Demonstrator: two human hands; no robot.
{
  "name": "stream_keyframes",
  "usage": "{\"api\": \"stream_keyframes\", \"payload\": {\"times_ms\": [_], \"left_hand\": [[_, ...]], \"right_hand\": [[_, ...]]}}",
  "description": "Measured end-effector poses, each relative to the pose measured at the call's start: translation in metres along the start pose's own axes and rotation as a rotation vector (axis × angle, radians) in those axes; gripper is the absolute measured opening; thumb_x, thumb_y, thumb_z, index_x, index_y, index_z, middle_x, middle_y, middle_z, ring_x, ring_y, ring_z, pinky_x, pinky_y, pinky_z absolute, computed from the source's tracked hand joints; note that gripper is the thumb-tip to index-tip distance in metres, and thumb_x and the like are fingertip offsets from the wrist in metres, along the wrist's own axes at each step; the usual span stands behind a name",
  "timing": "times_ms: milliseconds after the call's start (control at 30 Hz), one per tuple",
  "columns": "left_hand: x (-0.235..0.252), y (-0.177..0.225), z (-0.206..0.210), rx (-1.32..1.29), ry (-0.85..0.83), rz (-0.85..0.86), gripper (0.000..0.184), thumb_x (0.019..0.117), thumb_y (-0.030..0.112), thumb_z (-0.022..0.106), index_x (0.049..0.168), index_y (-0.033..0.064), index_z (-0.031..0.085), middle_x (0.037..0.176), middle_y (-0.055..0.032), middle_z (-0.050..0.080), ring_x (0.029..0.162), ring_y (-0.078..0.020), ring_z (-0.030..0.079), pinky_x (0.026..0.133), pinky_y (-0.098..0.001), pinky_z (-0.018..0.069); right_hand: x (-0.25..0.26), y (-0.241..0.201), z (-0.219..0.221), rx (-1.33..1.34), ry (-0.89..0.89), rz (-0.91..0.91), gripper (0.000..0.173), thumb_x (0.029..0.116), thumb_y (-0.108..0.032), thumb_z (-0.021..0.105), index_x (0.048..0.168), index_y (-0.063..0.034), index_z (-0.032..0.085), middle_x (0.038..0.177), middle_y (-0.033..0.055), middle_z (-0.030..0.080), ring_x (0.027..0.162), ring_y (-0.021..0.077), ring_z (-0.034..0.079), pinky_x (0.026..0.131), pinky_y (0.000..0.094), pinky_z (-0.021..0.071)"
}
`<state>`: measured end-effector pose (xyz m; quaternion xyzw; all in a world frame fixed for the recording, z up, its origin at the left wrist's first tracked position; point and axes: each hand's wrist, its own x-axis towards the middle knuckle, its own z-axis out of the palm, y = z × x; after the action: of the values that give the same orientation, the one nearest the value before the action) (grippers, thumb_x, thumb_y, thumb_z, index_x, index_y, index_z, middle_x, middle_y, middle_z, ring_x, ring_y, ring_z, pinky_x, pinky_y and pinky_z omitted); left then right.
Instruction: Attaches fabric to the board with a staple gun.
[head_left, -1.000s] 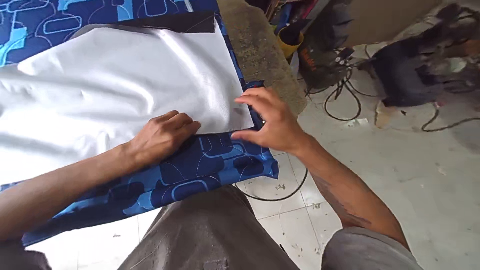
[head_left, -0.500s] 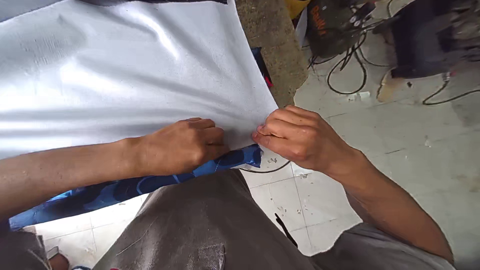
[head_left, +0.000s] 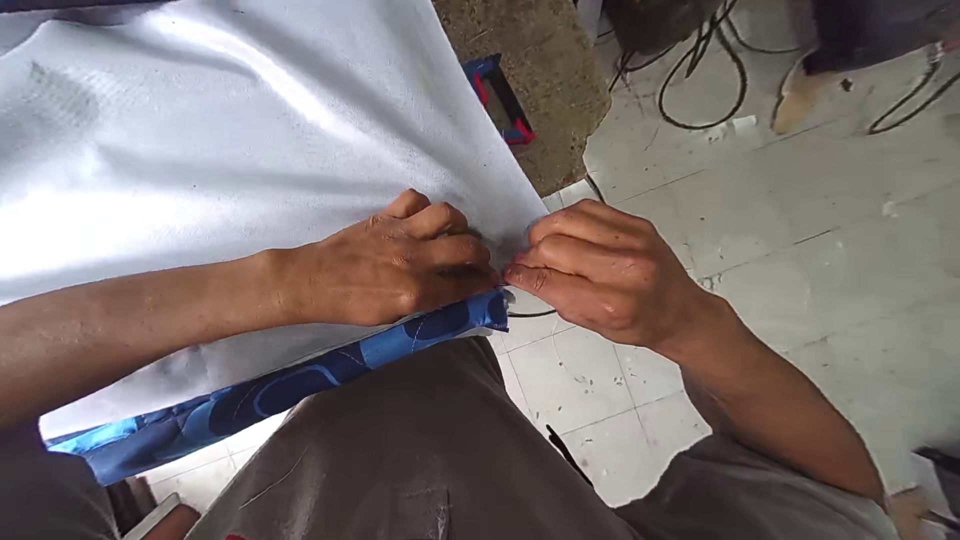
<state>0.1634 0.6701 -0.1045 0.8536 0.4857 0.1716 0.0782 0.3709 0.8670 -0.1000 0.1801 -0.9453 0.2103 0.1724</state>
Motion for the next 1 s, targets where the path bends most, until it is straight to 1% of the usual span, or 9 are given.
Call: {"api": "stream_keyframes", "payload": {"times_ms": [200, 333, 467, 567, 700, 767, 833, 933, 1000], "left_hand": [[-0.010, 0.000, 0.007, -0.046, 0.022, -0.026, 0.038, 0.1066, 0.014, 0.045, 0.137, 0.0238, 0.066, 0.124, -0.0061, 0.065, 0.116, -0.0292, 0.054, 0.091, -0.0457, 0.0386], [-0.015, 0.000, 0.011, -0.047, 0.009, -0.045, 0.039, 0.1069, 0.017, 0.044, 0.140, 0.0275, 0.063, 0.130, -0.0059, 0.062, 0.118, -0.0305, 0.052, 0.094, -0.0474, 0.0355], [-0.014, 0.000, 0.010, -0.011, 0.010, -0.064, 0.041, 0.1067, 0.018, 0.043, 0.141, 0.0304, 0.060, 0.129, -0.0061, 0.059, 0.115, -0.0307, 0.049, 0.093, -0.0472, 0.0325], [-0.013, -0.002, 0.011, 0.000, 0.025, -0.079, 0.039, 0.1071, 0.019, 0.045, 0.141, 0.0314, 0.061, 0.128, -0.0058, 0.059, 0.114, -0.0302, 0.048, 0.093, -0.0468, 0.0317], [-0.015, -0.002, 0.011, -0.023, 0.022, -0.104, 0.040, 0.1062, 0.018, 0.046, 0.141, 0.0326, 0.060, 0.132, -0.0026, 0.058, 0.118, -0.0269, 0.047, 0.095, -0.0443, 0.0312], [-0.016, -0.003, 0.011, -0.055, 0.027, -0.121, 0.040, 0.1061, 0.017, 0.047, 0.140, 0.0318, 0.062, 0.135, -0.0009, 0.057, 0.120, -0.0255, 0.047, 0.097, -0.0435, 0.0306], [-0.017, -0.003, 0.011, -0.093, 0.039, -0.146, 0.039, 0.1061, 0.015, 0.047, 0.138, 0.0306, 0.063, 0.135, 0.0009, 0.059, 0.121, -0.0237, 0.048, 0.098, -0.0423, 0.0307], [-0.019, -0.002, 0.011, -0.137, 0.032, -0.167, 0.041, 0.1058, 0.012, 0.046, 0.139, 0.0283, 0.063, 0.136, 0.0020, 0.059, 0.119, -0.0223, 0.048, 0.097, -0.0409, 0.0298], [-0.019, -0.003, 0.011, -0.137, 0.043, -0.172, 0.041, 0.1057, 0.012, 0.045, 0.139, 0.0275, 0.063, 0.136, 0.0024, 0.059, 0.119, -0.0218, 0.048, 0.097, -0.0406, 0.0298]], "right_hand": [[0.000, 0.002, 0.001, 0.109, -0.023, 0.008, 0.020, 0.0981, -0.002, 0.059, 0.092, -0.0064, 0.077, 0.083, 0.0090, 0.071, 0.090, 0.0254, 0.067, 0.078, 0.0384, 0.0517], [0.001, 0.024, -0.019, 0.244, -0.148, 0.119, 0.022, 0.0982, -0.012, 0.059, 0.089, -0.0114, 0.079, 0.089, 0.0015, 0.074, 0.097, 0.0177, 0.068, 0.086, 0.0354, 0.0532], [0.004, 0.087, -0.032, 0.325, 0.103, 0.422, 0.022, 0.0937, -0.024, 0.073, 0.099, -0.0027, 0.077, 0.094, 0.0056, 0.075, 0.092, 0.0120, 0.071, 0.087, 0.0334, 0.0607], [0.013, 0.160, 0.016, 0.161, 0.179, 0.775, 0.029, 0.0970, -0.027, 0.069, 0.112, -0.0030, 0.074, 0.097, 0.0082, 0.075, 0.085, 0.0147, 0.072, 0.081, 0.0364, 0.0611], [0.023, 0.243, 0.128, 0.081, -0.116, 1.017, 0.052, 0.0968, -0.027, 0.068, 0.138, 0.0027, 0.056, 0.110, 0.0246, 0.070, 0.101, 0.0414, 0.070, 0.091, 0.0609, 0.0543], [0.028, 0.269, 0.179, 0.061, -0.205, 1.095, 0.070, 0.0958, -0.036, 0.070, 0.147, 0.0040, 0.044, 0.124, 0.0309, 0.063, 0.113, 0.0495, 0.063, 0.096, 0.0659, 0.0505], [0.037, 0.284, 0.212, 0.039, -0.234, 1.127, 0.085, 0.0932, -0.042, 0.071, 0.154, 0.0036, 0.034, 0.134, 0.0325, 0.058, 0.121, 0.0506, 0.059, 0.101, 0.0653, 0.0485], [0.052, 0.296, 0.240, -0.010, -0.276, 1.190, 0.097, 0.0887, -0.028, 0.077, 0.163, -0.0045, 0.020, 0.141, 0.0380, 0.049, 0.126, 0.0557, 0.053, 0.100, 0.0653, 0.0480], [0.061, 0.305, 0.238, -0.016, -0.296, 1.199, 0.102, 0.0845, -0.016, 0.079, 0.164, -0.0062, 0.016, 0.135, 0.0377, 0.055, 0.119, 0.0558, 0.058, 0.097, 0.0664, 0.0490]]}}
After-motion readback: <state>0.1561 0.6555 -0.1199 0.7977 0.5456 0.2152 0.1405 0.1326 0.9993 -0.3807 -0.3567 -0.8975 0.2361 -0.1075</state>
